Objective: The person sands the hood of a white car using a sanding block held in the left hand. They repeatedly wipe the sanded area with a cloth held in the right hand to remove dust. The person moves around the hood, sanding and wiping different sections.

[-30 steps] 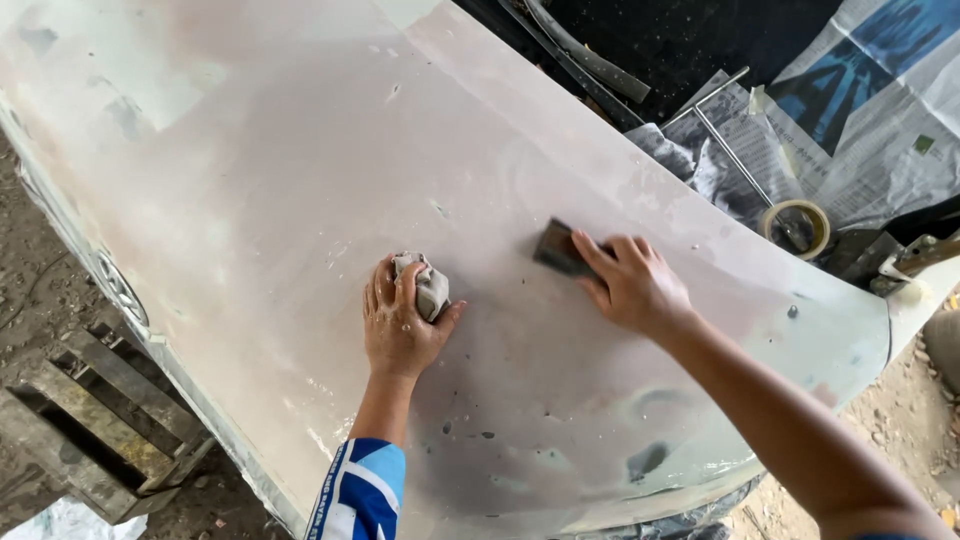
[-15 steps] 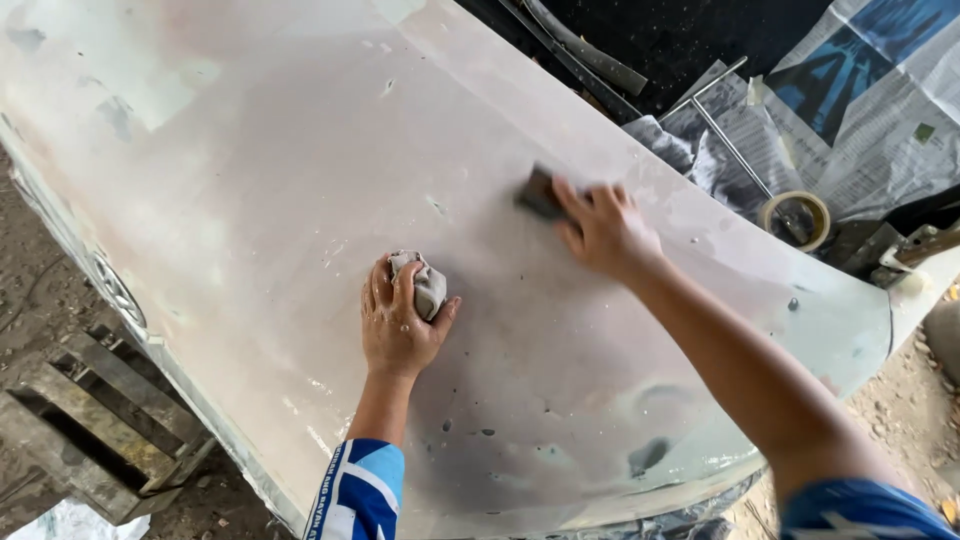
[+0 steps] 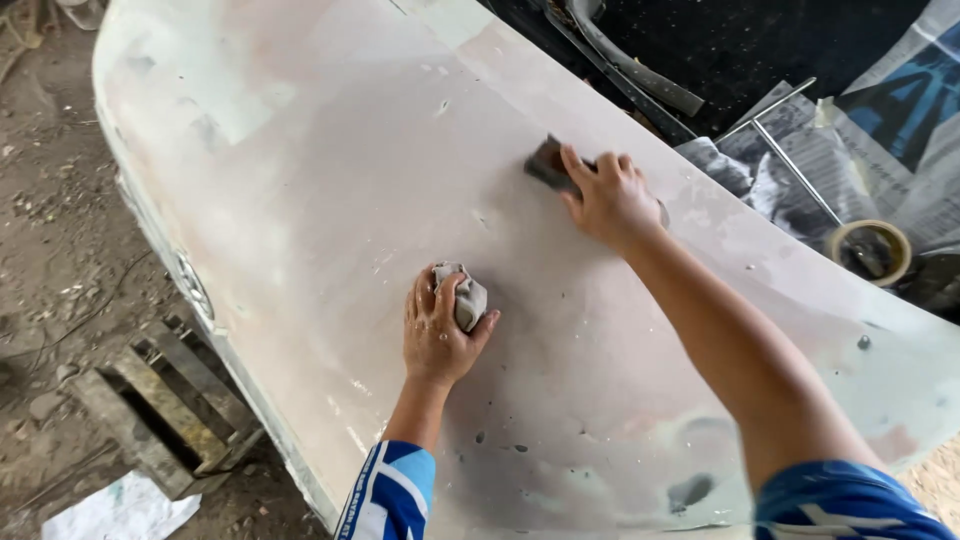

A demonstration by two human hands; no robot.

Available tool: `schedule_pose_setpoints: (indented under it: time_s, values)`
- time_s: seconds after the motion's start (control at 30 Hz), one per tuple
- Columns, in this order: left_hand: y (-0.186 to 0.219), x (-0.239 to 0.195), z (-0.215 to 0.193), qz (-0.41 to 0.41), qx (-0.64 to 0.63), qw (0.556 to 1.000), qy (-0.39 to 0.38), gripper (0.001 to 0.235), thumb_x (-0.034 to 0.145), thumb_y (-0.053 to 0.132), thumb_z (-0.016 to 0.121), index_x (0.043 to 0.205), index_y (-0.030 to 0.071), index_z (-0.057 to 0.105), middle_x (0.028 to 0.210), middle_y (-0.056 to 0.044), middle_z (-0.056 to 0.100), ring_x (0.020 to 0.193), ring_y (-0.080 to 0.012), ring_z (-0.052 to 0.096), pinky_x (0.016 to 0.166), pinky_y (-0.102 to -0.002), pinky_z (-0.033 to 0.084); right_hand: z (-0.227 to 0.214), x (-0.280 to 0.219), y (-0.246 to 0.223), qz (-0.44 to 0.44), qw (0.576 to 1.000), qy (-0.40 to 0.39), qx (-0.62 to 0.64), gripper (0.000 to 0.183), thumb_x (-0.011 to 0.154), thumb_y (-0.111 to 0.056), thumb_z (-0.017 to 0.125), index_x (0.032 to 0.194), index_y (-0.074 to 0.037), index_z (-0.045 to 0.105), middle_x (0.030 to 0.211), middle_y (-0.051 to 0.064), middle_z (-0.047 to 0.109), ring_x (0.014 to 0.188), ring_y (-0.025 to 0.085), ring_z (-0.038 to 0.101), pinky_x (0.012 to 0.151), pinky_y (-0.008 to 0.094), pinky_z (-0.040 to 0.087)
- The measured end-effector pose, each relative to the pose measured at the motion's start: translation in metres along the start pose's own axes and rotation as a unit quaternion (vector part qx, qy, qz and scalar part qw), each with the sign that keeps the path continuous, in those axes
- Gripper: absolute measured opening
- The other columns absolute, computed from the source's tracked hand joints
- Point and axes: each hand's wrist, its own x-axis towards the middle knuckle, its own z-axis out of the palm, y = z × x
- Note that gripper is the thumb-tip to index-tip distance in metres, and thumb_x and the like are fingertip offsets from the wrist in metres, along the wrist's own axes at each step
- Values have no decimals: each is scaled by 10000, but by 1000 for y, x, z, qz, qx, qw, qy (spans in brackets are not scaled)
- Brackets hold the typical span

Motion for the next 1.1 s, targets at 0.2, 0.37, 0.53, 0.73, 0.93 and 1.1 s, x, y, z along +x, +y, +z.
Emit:
schedule_pose_setpoints:
  time_s: [0.2, 0.37, 0.53, 0.73, 0.93, 1.1]
  values:
    - [4, 2, -4, -3, -29, 1000, 4, 671, 789, 399, 847, 1313, 128, 527, 1408, -277, 505, 1315, -466, 484, 1086, -560, 425, -4, -96, -25, -70, 997, -22, -19, 699, 936, -450, 629, 1576, -322, 378, 1200, 175, 562, 1145, 372, 552, 957, 527, 529]
    - [6, 2, -5, -5, 6, 1000, 8, 680, 756, 374, 860, 1301, 131, 534, 1395, -267, 512, 1315, -471, 483, 1086, -574, 409, -19, -39, -28, -20, 997, -71, -1, 674, 953, -459, 628, 1563, -335, 369, 1238, 201, 533, 1159, 386, 535, 902, 537, 529]
    - [8, -10, -10, -30, -29, 999, -15, 676, 760, 383, 866, 1291, 129, 534, 1395, -273, 511, 1280, -471, 490, 1064, -554, 420, 5, -4, -35, 6, 1000, 2, -2, 680, 985, -404, 656, 1592, -255, 388, 1236, 232, 531, 1161, 427, 523, 959, 560, 501]
    - [11, 1, -7, -22, -32, 999, 3, 639, 753, 354, 861, 1272, 141, 555, 1392, -253, 523, 1283, -464, 504, 1066, -557, 428, -8, -78, -44, -58, 993, -96, -38, 724, 963, -485, 625, 1595, -335, 306, 1271, 200, 518, 1173, 373, 523, 1037, 546, 491]
    - [4, 5, -8, -7, -19, 1000, 0, 646, 741, 363, 868, 1254, 126, 556, 1397, -265, 511, 1284, -480, 492, 1072, -564, 419, 10, 30, -37, 5, 1000, 1, -7, 694, 1031, -428, 598, 1641, -258, 313, 1288, 246, 513, 1204, 441, 503, 1020, 571, 482]
    - [8, 3, -9, -26, -27, 999, -9, 634, 752, 361, 861, 1262, 133, 560, 1420, -270, 505, 1298, -479, 482, 1071, -556, 420, 1, -66, -59, -76, 995, -56, -15, 698, 965, -430, 600, 1602, -309, 342, 1264, 225, 524, 1199, 412, 516, 962, 561, 519]
